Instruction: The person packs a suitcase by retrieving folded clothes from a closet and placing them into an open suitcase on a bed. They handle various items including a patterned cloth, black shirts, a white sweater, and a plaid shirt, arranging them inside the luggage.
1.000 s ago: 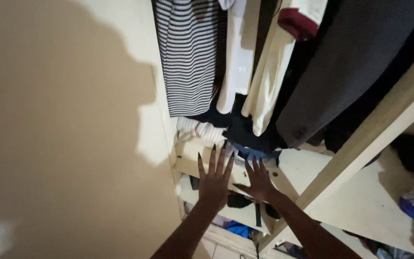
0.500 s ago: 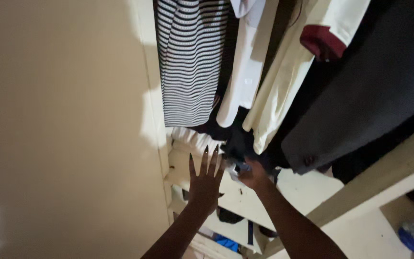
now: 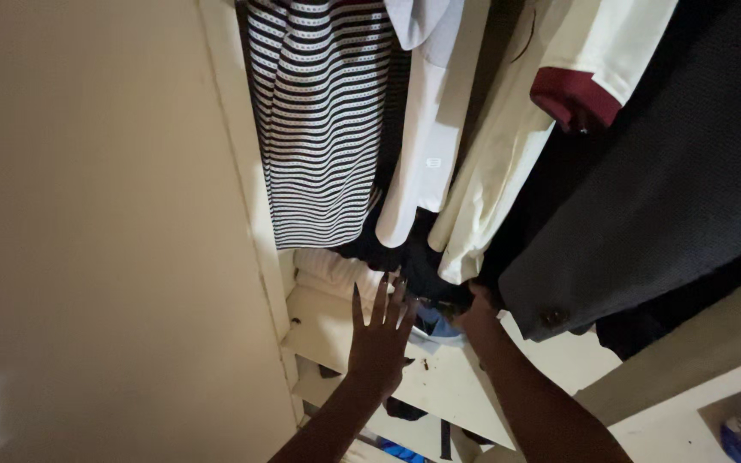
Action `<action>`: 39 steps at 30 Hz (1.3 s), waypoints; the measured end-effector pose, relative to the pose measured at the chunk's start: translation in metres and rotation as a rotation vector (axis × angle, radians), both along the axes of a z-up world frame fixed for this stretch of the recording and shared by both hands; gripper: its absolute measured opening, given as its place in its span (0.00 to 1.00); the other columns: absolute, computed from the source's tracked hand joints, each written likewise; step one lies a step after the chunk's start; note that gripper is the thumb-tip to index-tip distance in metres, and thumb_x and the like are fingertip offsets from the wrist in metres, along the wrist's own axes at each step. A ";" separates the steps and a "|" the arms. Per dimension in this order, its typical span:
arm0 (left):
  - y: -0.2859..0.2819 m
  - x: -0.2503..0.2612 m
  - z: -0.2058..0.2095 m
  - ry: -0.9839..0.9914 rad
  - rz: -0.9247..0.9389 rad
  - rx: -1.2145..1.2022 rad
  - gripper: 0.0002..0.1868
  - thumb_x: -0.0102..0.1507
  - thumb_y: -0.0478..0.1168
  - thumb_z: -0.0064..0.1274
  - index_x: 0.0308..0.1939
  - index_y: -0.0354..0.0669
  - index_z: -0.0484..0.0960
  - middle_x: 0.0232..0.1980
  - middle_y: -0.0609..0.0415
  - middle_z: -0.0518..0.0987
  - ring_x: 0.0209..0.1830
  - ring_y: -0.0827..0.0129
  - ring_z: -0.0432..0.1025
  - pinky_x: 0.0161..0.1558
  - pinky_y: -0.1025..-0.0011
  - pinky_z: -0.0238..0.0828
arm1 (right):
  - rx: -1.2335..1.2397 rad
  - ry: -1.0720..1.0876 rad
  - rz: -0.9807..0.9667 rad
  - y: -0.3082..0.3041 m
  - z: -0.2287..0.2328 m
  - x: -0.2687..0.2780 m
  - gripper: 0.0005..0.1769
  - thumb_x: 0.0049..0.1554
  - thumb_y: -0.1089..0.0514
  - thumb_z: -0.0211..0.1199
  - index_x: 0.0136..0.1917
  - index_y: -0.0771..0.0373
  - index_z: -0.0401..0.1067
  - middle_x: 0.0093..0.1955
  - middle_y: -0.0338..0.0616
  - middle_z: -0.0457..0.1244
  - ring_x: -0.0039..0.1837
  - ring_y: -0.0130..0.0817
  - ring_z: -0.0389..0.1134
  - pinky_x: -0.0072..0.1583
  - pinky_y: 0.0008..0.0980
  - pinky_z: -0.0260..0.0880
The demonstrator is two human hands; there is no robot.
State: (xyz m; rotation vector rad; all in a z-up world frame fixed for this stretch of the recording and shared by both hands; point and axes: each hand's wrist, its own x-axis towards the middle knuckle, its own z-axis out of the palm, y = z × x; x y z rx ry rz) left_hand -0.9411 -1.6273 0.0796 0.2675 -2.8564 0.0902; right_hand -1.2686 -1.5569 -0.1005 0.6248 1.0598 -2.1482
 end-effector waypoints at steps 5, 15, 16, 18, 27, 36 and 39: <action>-0.004 -0.005 -0.003 0.042 -0.023 0.089 0.54 0.52 0.55 0.68 0.77 0.42 0.59 0.83 0.38 0.41 0.83 0.42 0.31 0.73 0.27 0.22 | 1.023 1.269 0.504 0.010 0.006 -0.019 0.34 0.43 0.59 0.68 0.65 0.58 0.74 0.63 0.53 0.68 0.64 0.46 0.70 0.64 0.44 0.71; -0.014 -0.008 -0.009 0.110 0.000 -0.062 0.55 0.52 0.53 0.68 0.77 0.41 0.59 0.82 0.36 0.42 0.82 0.39 0.32 0.71 0.29 0.24 | 1.002 0.890 0.754 0.007 0.086 -0.030 0.54 0.39 0.64 0.78 0.76 0.64 0.56 0.68 0.65 0.63 0.68 0.55 0.70 0.67 0.48 0.75; -0.014 -0.009 -0.010 0.083 -0.009 -0.015 0.54 0.52 0.54 0.68 0.77 0.40 0.59 0.83 0.36 0.41 0.83 0.39 0.31 0.72 0.29 0.23 | 0.757 0.478 0.580 0.004 0.108 -0.020 0.51 0.46 0.57 0.72 0.77 0.68 0.50 0.72 0.71 0.55 0.71 0.64 0.59 0.69 0.54 0.62; -0.013 -0.013 -0.011 0.029 -0.028 0.077 0.54 0.52 0.57 0.67 0.75 0.39 0.59 0.84 0.36 0.39 0.83 0.40 0.30 0.73 0.29 0.21 | 0.225 -0.305 0.204 -0.007 0.153 0.000 0.51 0.60 0.42 0.60 0.79 0.76 0.40 0.79 0.81 0.38 0.78 0.82 0.36 0.74 0.67 0.34; -0.015 -0.021 -0.025 -0.005 -0.060 0.022 0.57 0.54 0.59 0.66 0.77 0.36 0.56 0.83 0.34 0.39 0.81 0.37 0.29 0.70 0.26 0.20 | 0.138 -0.112 -0.061 0.009 0.074 -0.036 0.44 0.62 0.52 0.63 0.77 0.72 0.41 0.75 0.69 0.46 0.74 0.65 0.51 0.70 0.58 0.61; -0.015 -0.016 -0.018 -0.022 -0.077 0.097 0.57 0.52 0.60 0.67 0.77 0.39 0.58 0.82 0.37 0.40 0.82 0.38 0.28 0.71 0.26 0.19 | 0.040 0.144 0.016 -0.012 0.011 -0.043 0.38 0.60 0.54 0.63 0.73 0.72 0.48 0.70 0.66 0.51 0.69 0.61 0.56 0.68 0.55 0.64; -0.018 -0.015 -0.017 -0.011 -0.082 0.056 0.55 0.52 0.59 0.68 0.75 0.39 0.60 0.83 0.36 0.41 0.83 0.38 0.29 0.71 0.26 0.20 | 0.047 0.190 0.037 -0.011 0.008 -0.037 0.36 0.59 0.55 0.63 0.72 0.72 0.50 0.68 0.65 0.53 0.68 0.60 0.58 0.67 0.55 0.65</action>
